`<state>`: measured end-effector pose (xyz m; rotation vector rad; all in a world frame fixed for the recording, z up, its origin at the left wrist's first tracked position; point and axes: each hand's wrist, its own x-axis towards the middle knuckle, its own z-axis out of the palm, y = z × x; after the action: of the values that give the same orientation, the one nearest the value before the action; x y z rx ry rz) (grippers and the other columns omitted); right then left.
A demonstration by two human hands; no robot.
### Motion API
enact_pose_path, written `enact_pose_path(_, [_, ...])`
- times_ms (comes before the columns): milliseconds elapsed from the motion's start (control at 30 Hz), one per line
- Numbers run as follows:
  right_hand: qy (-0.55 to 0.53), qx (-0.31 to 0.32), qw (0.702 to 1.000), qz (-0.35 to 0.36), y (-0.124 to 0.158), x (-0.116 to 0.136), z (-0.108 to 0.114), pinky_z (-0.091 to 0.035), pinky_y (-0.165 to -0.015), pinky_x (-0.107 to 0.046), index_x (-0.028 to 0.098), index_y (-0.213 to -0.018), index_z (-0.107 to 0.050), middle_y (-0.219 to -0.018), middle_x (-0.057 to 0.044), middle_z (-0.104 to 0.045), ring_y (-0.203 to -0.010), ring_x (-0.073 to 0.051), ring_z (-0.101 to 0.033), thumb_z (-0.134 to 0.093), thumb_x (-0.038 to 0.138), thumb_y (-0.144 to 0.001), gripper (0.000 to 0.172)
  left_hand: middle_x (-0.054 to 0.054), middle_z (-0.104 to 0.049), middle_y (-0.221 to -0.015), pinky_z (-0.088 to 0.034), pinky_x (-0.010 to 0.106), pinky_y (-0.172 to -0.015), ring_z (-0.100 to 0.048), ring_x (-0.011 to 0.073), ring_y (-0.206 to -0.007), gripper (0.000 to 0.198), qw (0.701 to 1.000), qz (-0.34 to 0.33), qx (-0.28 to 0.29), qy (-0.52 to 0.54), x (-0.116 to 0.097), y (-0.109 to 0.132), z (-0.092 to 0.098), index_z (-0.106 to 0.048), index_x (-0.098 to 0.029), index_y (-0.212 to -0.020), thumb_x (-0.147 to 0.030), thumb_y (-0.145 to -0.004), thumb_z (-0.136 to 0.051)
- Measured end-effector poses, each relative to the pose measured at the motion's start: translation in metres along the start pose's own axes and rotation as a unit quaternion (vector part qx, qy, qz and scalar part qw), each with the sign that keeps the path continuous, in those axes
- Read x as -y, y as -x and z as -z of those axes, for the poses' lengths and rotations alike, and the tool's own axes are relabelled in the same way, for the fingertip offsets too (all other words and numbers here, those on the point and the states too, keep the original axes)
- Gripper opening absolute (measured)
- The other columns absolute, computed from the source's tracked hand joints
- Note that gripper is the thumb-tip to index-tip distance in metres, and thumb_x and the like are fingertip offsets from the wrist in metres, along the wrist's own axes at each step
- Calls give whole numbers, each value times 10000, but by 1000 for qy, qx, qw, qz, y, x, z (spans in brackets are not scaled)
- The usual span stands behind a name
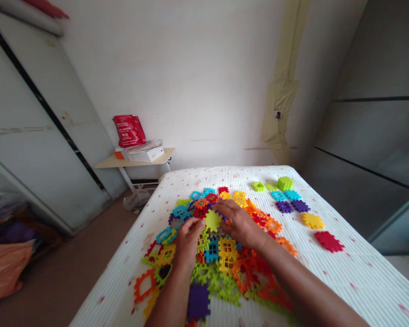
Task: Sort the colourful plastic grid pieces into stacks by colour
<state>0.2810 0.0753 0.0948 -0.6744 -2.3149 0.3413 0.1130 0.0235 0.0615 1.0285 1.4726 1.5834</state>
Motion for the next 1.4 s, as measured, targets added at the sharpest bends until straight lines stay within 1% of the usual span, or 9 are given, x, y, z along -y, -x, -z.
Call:
enact_pose_path(133, [8, -37, 998, -48, 1, 0, -8, -453, -870, -366, 183, -1110, -550, -1048, -89, -597, -993, -205, -541, -551, 167, -782, 329, -40, -537, -569, -359, 199, -488, -467, 88, -503, 260, 996, 36, -29, 74, 8, -3, 1, -568, -170, -674, -404, -638, -676])
enact_pose_path(300, [33, -41, 999, -13, 2, 4, -18, -415, -934, -383, 180, -1166, -526, -1167, -114, -545, -1098, -229, -487, -610, 282, -775, 412, -41, -551, -528, -366, 197, -461, -487, 84, -454, 300, 987, 72, -21, 143, 6, -3, 0, -542, -163, -654, -412, -604, -702])
enact_pose_path(400, [55, -45, 997, -9, 2, 5, -21, -406, -944, -382, 170, -1175, -527, -1192, -118, -531, -1103, -233, -476, -615, 307, -775, 431, -42, -557, -515, -368, 199, -442, -492, 88, -435, 310, 984, 97, -28, 149, 1, -1, -1, -545, -161, -655, -395, -563, -727])
enact_pose_path(667, [127, -11, 992, -1, 2, 2, -21, -422, -882, -368, 157, -1166, -520, -1114, -105, -596, -1008, -232, -517, -614, 339, -785, 433, -49, -583, -549, -413, 198, -506, -520, 89, -502, 310, 984, 100, -35, 146, 2, -2, -3, -575, -158, -653, -361, -512, -762])
enact_pose_path(833, [121, 1, 992, 21, 0, 0, -16, -409, -921, -325, 125, -1201, -485, -1179, -115, -577, -1032, -205, -527, -562, 235, -808, 415, -44, -596, -592, -446, 213, -560, -551, 106, -568, 309, 989, 97, -24, 109, 5, -3, -2, -610, -164, -689, -382, -524, -754])
enact_pose_path(967, [71, -38, 996, -29, -2, 3, -13, -422, -898, -256, 134, -1157, -514, -1140, -91, -592, -1035, -172, -536, -549, 158, -777, 382, -30, -596, -587, -458, 239, -553, -576, 141, -596, 313, 989, 106, -33, 94, 8, -5, -2, -616, -167, -693, -388, -517, -750])
enact_pose_path(1100, [58, -47, 992, -100, -2, 5, -15, -458, -752, -231, 168, -1060, -574, -953, -52, -633, -844, -154, -588, -544, 144, -760, 302, -17, -609, -619, -464, 249, -559, -577, 147, -608, 325, 991, 107, -22, 77, 10, -5, -2, -626, -163, -720, -381, -515, -752])
enact_pose_path(1267, [8, -41, 984, -172, -1, 3, -17, -430, -602, -213, 191, -946, -621, -745, 6, -620, -650, -126, -564, -567, 207, -774, 182, -11, -616, -632, -466, 265, -570, -577, 158, -612, 353, 993, 103, 4, 61, 11, -4, -4, -624, -166, -749, -421, -532, -737])
enact_pose_path(1400, [-49, -79, 983, -159, -3, 1, -13, -445, -676, -213, 197, -988, -630, -835, -3, -644, -739, -122, -581, -525, 110, -769, 258, 8, -634, -653, -472, 286, -640, -591, 180, -659, 368, 998, 65, 9, 5, 13, -5, -3, -640, -162, -757, -446, -539, -728])
